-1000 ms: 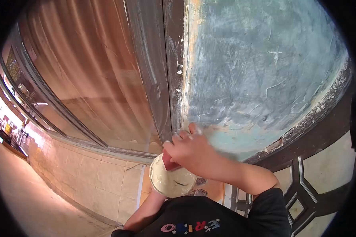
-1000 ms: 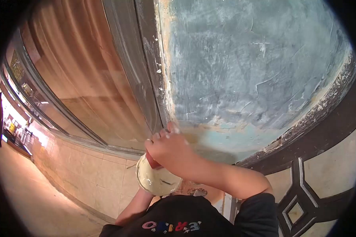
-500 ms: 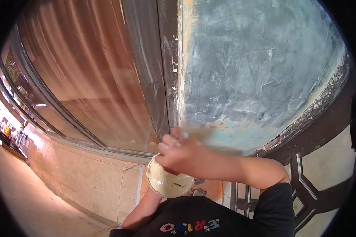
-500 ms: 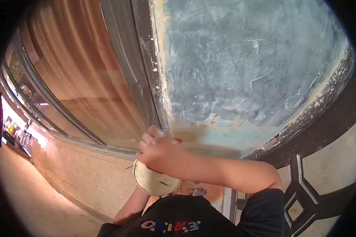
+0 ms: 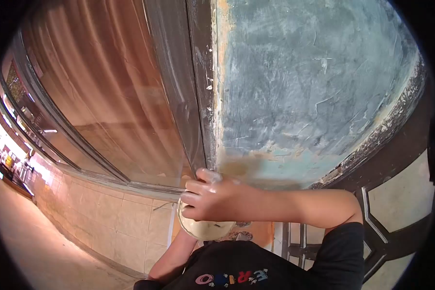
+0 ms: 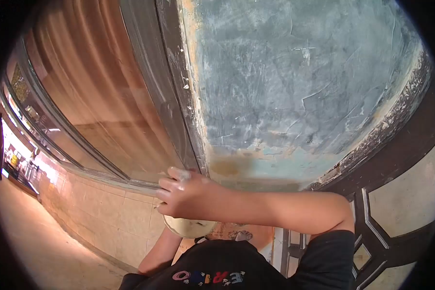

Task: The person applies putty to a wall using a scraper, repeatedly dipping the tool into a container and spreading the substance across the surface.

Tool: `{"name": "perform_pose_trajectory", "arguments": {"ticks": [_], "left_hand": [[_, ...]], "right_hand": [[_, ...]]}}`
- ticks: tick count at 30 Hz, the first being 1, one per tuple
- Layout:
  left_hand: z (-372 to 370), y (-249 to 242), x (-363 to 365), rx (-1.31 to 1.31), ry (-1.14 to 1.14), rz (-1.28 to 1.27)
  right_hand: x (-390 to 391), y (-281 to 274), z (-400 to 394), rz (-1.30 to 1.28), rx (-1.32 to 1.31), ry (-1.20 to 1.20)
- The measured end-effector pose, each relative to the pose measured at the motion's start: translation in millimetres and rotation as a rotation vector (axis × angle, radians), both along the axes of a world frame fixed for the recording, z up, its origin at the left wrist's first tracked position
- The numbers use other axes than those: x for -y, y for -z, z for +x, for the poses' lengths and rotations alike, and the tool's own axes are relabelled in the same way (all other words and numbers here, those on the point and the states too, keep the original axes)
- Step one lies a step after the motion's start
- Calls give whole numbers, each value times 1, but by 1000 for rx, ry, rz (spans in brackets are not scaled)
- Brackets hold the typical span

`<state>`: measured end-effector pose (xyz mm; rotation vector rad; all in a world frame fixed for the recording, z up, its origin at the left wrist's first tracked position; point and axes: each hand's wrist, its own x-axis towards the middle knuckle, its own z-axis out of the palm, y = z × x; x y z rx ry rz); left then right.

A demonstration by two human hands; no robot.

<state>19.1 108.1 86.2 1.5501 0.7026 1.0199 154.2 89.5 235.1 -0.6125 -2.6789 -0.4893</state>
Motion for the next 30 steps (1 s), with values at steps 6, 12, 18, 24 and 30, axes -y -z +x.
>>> {"name": "perform_pose_trajectory", "arguments": {"ticks": [6,12,18,24,30], "left_hand": [[-10,6,-4,-174,-53,201],[-19,5,-7,-175,77,204],[-4,-8,4,-170,-89,264],[-22,10,-6,-159,41,274],[-18,19,-15,-597,-224,594]], "right_hand": [[1,-27,13,45,-13,5],[2,2,13,78,139,-90],[-3,-16,14,116,-64,29],[-1,-7,29,-28,79,-56],[10,28,19,-27,-60,116]]}}
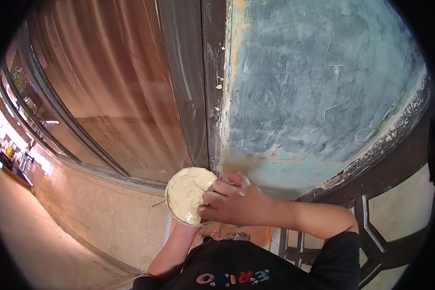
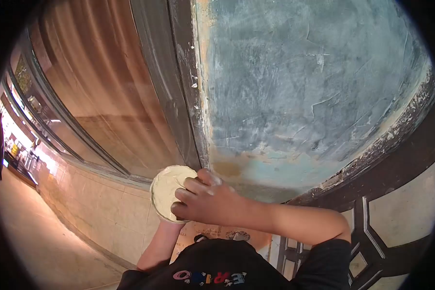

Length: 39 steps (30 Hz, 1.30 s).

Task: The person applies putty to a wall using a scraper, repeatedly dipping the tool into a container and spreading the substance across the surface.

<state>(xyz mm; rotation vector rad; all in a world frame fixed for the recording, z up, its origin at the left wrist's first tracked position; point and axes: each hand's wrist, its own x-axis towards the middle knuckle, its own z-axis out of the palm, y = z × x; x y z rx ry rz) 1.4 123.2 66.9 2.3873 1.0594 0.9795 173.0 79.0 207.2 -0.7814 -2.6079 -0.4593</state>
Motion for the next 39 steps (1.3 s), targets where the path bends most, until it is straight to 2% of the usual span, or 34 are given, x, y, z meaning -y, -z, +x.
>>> {"name": "perform_pose_trajectory", "arguments": {"ticks": [1,2,4,5,6,9,12,13,14,16,18,20,21,22,24,25,26,29,30,32,33,34,36,37,38,39], "left_hand": [[6,-6,1,123,33,-293],[10,-18,5,123,32,-295],[15,-29,9,-322,-157,-94],[18,-19,5,129,-97,-110],[18,-12,5,128,-94,-110],[20,-18,11,565,70,-584],[20,-48,9,504,98,-530],[28,-47,9,756,49,-701],[28,-46,9,756,48,-702],[26,-45,11,848,209,-686],[22,-37,8,814,227,-649],[19,-32,10,307,66,-203],[22,-29,11,719,187,-589],[24,-30,11,719,188,-590],[26,-40,10,1224,382,-937],[28,-49,9,1082,387,-792],[26,-44,10,1080,385,-790],[25,-25,7,887,163,-782],[25,-28,9,888,162,-781],[24,-36,17,1174,172,-1008],[19,-18,3,1655,830,-1345],[16,-3,9,1652,830,-1345],[16,-9,18,1520,352,-1303],[15,-8,12,1547,608,-1273],[14,-5,11,1545,610,-1274],[12,-3,14,1429,513,-1187]], "right_hand": [[2,7,-3,71,-41,62],[2,10,-6,143,-82,124],[-2,12,-11,133,-116,172],[-3,10,-14,124,-150,220],[-4,5,-15,124,-150,223],[-12,-20,-11,98,-148,302],[-19,-41,-1,105,-149,288],[-20,-46,1,83,-133,311],[-21,-48,1,62,-116,334],[-24,-40,-2,65,-112,340],[-29,-26,-3,67,-112,341],[-34,-20,-5,74,-59,300],[-34,-26,-3,77,-61,302],[-32,-35,1,87,-100,307],[-30,-39,2,93,-138,309],[-31,-33,2,59,-134,295],[-31,-29,1,26,-131,283],[-31,-29,8,15,-99,301],[-29,-31,9,15,-99,299],[-23,-39,9,14,-236,343],[-24,-31,10,12,-237,340],[-27,-15,12,6,-165,329],[-26,-16,15,4,-95,324],[-22,-22,18,-10,-166,337],[-19,-27,20,-26,-237,350],[-19,-23,21,-28,-237,350]]}}
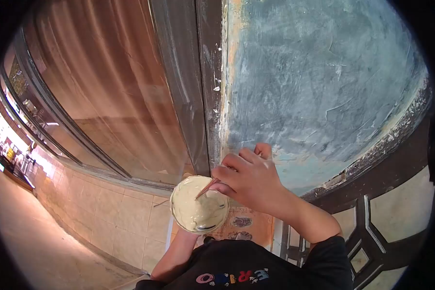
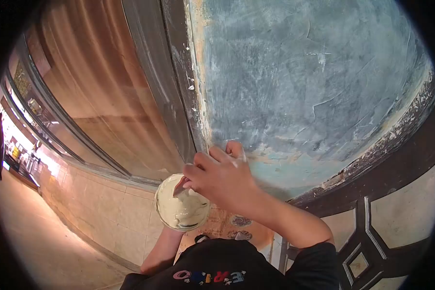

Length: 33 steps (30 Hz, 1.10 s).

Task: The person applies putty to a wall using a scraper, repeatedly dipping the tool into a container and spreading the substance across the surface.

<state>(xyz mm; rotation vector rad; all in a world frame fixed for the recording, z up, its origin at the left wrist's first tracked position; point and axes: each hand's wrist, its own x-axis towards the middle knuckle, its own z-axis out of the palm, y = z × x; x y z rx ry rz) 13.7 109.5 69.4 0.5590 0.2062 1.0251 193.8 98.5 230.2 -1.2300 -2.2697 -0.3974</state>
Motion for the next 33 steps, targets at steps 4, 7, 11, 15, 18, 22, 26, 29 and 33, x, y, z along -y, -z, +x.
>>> {"name": "perform_pose_trajectory", "arguments": {"ticks": [4,7,11,15,18,22,26,29,33], "left_hand": [[-3,2,4,51,22,-151],[-9,17,7,-49,-56,-109],[-12,23,9,-96,-71,-32],[-17,42,11,-131,-74,-95],[-20,47,13,152,-6,-241],[-27,32,22,115,-47,-208],[-36,36,27,173,5,-242],[-43,53,25,71,-59,-154],[-52,63,23,-10,-79,-121]], "right_hand": [[3,16,9,-54,-3,19],[9,18,16,-80,-69,31],[10,40,23,-101,-74,62],[18,43,25,-37,-223,77],[18,65,29,-168,-163,119],[26,90,40,-105,-162,165],[34,123,41,-138,-201,245],[36,153,44,-196,-244,291],[41,234,47,-566,-710,365]]}}
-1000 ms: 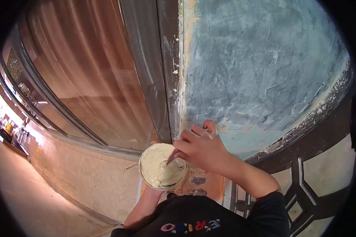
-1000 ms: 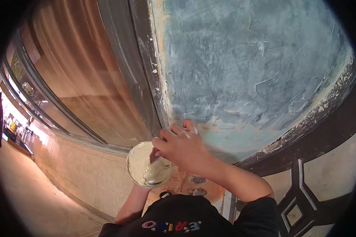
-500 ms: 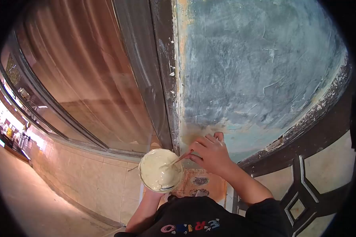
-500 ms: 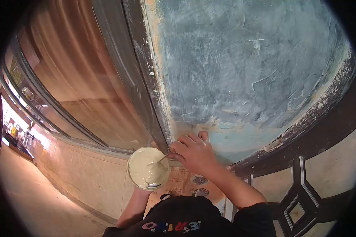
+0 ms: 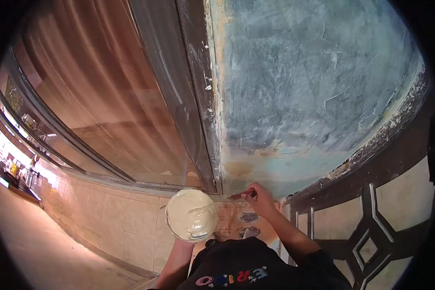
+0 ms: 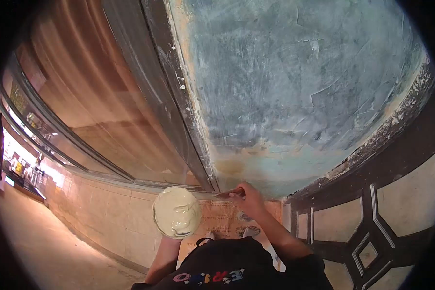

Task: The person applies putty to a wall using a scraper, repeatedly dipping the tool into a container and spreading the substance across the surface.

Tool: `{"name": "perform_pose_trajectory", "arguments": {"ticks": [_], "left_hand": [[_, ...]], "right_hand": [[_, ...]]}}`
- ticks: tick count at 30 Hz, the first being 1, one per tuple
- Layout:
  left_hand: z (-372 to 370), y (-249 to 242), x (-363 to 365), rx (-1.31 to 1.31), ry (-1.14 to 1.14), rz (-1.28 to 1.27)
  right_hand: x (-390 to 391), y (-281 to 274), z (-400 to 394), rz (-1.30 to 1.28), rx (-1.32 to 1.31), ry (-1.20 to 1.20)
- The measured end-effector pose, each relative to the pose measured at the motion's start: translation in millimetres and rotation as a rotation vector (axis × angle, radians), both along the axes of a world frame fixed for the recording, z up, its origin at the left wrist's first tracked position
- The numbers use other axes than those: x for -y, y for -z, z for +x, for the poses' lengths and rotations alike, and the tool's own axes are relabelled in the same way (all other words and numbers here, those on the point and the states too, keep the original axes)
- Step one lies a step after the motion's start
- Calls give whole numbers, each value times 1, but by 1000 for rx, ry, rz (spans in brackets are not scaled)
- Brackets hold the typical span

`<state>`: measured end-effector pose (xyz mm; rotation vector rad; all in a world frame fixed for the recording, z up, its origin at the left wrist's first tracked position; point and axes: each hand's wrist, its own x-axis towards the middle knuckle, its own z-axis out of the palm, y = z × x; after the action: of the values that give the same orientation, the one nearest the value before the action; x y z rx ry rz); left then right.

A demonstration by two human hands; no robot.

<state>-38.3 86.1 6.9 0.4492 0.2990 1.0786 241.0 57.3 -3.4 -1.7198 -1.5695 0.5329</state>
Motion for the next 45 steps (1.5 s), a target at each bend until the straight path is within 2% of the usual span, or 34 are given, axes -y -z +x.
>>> {"name": "perform_pose_trajectory", "arguments": {"ticks": [1,2,3,5,6,8,9,12,14,16,18,20,21,22,23,24,25,26,28,30,31,32,34,36,38,39,40,42,43,45], "left_hand": [[0,-10,2,-122,-33,46],[-1,-11,3,-122,-29,44],[-2,-11,3,-34,-15,10],[-8,-4,4,100,15,-90],[-10,0,4,97,21,-91],[-14,6,7,46,-15,-117],[-16,6,9,-128,-53,14],[-19,-4,9,-48,-9,-33],[-20,-4,6,-51,-29,-54],[-25,-4,4,-136,-35,-7],[-30,-2,2,-86,-33,-57],[-33,-2,-1,-38,-34,-105],[-34,-5,-1,-100,-44,-44],[-36,-6,0,-163,-55,15],[-40,-1,-3,-106,-45,-90],[-42,-2,-5,-109,-41,-89],[-42,-4,-7,-161,-40,-19],[-43,-6,-8,-212,-37,51],[-43,-14,-7,-293,-43,141],[-42,-23,-9,-289,-14,368],[-50,-8,-12,-9,75,-27],[-52,-1,-10,-9,85,-26],[-54,5,-11,-178,29,120],[-52,0,-11,-145,49,117],[-56,7,-10,-322,48,192],[-53,20,-7,-581,-46,386],[-60,28,-8,-582,-41,391],[-66,23,-13,-235,107,52],[-67,21,-13,-236,114,54],[-67,2,-8,-575,51,421]], "right_hand": [[1,34,1,-20,-169,70],[4,62,0,-38,-339,138],[8,81,-3,-38,-339,143],[16,109,-10,-398,-994,328],[19,116,-14,-396,-997,334],[21,128,-22,-503,-1207,544],[19,132,-23,-500,-1211,550],[6,136,-30,-399,-1215,540],[-13,136,-38,-137,-1113,416],[-36,142,-42,-39,-1079,403],[-60,152,-44,59,-1044,389],[-82,161,-45,241,-912,487],[-85,167,-42,238,-915,489],[-83,173,-35,266,-732,610],[-81,181,-29,292,-544,726],[-76,198,-26,292,-547,730],[-66,222,-26,274,-653,810],[-62,219,-30,254,-759,890],[-52,212,-39,200,-864,878],[-48,193,-52,147,-965,869],[-53,185,-60,201,-1029,758],[-59,176,-66,256,-1089,645],[-74,155,-74,282,-1104,613],[-83,154,-68,304,-1119,578],[-89,159,-58,314,-1103,710],[-84,166,-54,318,-1106,715],[-75,173,-51,235,-1157,797],[-63,179,-57,155,-1210,882],[-58,182,-62,73,-1309,885],[-54,169,-72,-9,-1407,891]]}}
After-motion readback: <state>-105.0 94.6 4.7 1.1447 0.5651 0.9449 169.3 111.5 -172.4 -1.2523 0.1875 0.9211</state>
